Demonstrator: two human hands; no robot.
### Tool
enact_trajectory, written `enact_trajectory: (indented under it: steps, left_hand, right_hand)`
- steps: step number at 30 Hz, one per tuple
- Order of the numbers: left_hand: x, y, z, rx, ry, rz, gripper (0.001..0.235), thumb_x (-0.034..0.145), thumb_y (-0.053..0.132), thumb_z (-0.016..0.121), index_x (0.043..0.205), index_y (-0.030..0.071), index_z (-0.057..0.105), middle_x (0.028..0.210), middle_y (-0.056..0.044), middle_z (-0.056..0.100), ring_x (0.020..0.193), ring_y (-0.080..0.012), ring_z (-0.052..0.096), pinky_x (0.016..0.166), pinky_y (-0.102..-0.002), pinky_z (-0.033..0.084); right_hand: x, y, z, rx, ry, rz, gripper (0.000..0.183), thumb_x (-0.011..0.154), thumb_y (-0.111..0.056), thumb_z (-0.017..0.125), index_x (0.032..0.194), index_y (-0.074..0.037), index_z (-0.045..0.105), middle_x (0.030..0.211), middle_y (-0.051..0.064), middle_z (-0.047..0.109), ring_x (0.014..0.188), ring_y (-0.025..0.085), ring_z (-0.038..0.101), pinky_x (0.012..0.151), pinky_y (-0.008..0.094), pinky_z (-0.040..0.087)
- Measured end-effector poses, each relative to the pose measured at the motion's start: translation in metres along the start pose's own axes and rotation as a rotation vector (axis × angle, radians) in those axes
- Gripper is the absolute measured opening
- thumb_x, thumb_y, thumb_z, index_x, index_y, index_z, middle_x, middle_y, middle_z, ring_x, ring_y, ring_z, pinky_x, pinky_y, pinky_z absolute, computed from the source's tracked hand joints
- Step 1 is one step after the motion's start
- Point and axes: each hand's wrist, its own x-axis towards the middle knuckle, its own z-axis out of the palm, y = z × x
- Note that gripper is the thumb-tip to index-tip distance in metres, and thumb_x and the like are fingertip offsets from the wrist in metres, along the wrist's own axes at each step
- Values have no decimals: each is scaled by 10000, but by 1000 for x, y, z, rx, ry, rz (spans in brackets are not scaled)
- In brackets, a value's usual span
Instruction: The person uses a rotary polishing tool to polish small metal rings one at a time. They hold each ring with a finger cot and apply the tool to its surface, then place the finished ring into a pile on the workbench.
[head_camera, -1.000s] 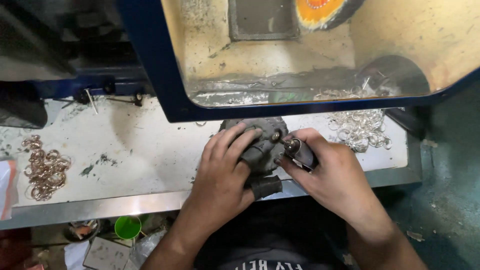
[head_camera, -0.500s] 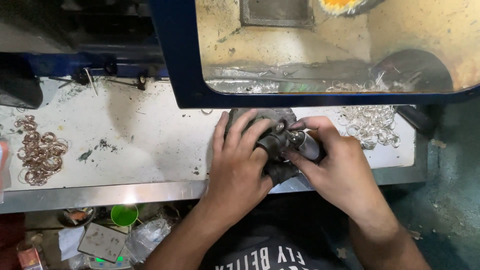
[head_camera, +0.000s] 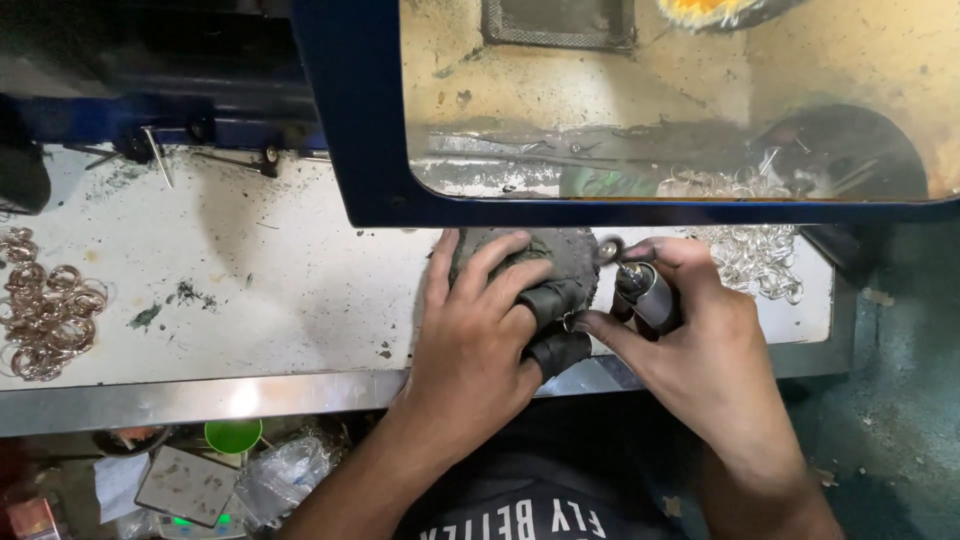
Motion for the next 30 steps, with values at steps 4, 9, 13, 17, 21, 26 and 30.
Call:
enact_trajectory:
  steps: [4, 9, 13, 17, 21, 26, 30]
  left_hand:
    - [-1, 0, -1, 10, -31, 1, 316, 828, 364, 821, 900, 63, 758, 1244, -42, 657, 1352, -349, 515, 1194, -718, 182]
    - [-1, -1, -2, -7, 5, 44, 184, 784, 193, 834, 863, 60, 735, 1204, -30, 677, 1325, -359, 544, 1172, -746, 212]
    - [0, 1, -2, 13, 22, 16, 282, 878, 394, 787, 955, 122, 787, 1212, -2, 700, 1323, -338, 560, 1170, -714, 217]
    - [4, 3, -4, 6, 13, 11, 226, 825, 281, 818, 819, 62, 762, 1169, -43, 715, 1306, -340, 563, 1146, -702, 255]
    - [4, 3, -3, 17, 26, 11, 278, 821, 336, 833, 830, 69, 756, 1150, -39, 716, 1284, -330, 578, 1142, -680, 264]
    - [4, 4, -3, 27, -1, -7, 301, 806, 363, 838, 860, 76, 762, 1184, -37, 711, 1315, -332, 560, 1169, -694, 233]
    - [3, 3, -2, 1, 24, 1, 306, 806, 346, 848, 850, 68, 727, 1185, -52, 706, 1306, -343, 567, 1162, -706, 230]
  right_hand:
    - [-1, 5, 3, -9, 30, -30, 731, 671, -300, 960, 1232, -99, 536, 1094, 52, 722, 931, 225, 735, 783, 348, 529]
    - [-6, 12, 9, 73, 87, 55, 835, 659, -308, 981, 1150, -133, 329, 1078, -40, 695, 856, 117, 733, 727, 313, 523]
    - [-9, 21, 15, 360, 232, -51, 498, 850, -100, 827, 1099, -39, 400, 1143, 159, 652, 1032, 217, 682, 894, 293, 555]
    - [-8, 41, 9, 115, 291, -98, 354, 921, -113, 773, 1139, -47, 502, 1186, 151, 710, 1031, 304, 728, 894, 389, 594]
    - [5, 54, 6, -315, 346, -182, 388, 919, -244, 865, 1171, -38, 653, 1035, 165, 735, 888, 379, 720, 755, 468, 545]
    - [23, 47, 7, -627, 294, -175, 397, 940, -463, 818, 939, -90, 682, 807, 130, 642, 666, 364, 646, 552, 473, 518]
    - [28, 41, 5, -672, 271, -208, 381, 950, -494, 768, 1076, -136, 738, 834, 96, 694, 715, 333, 679, 543, 462, 529]
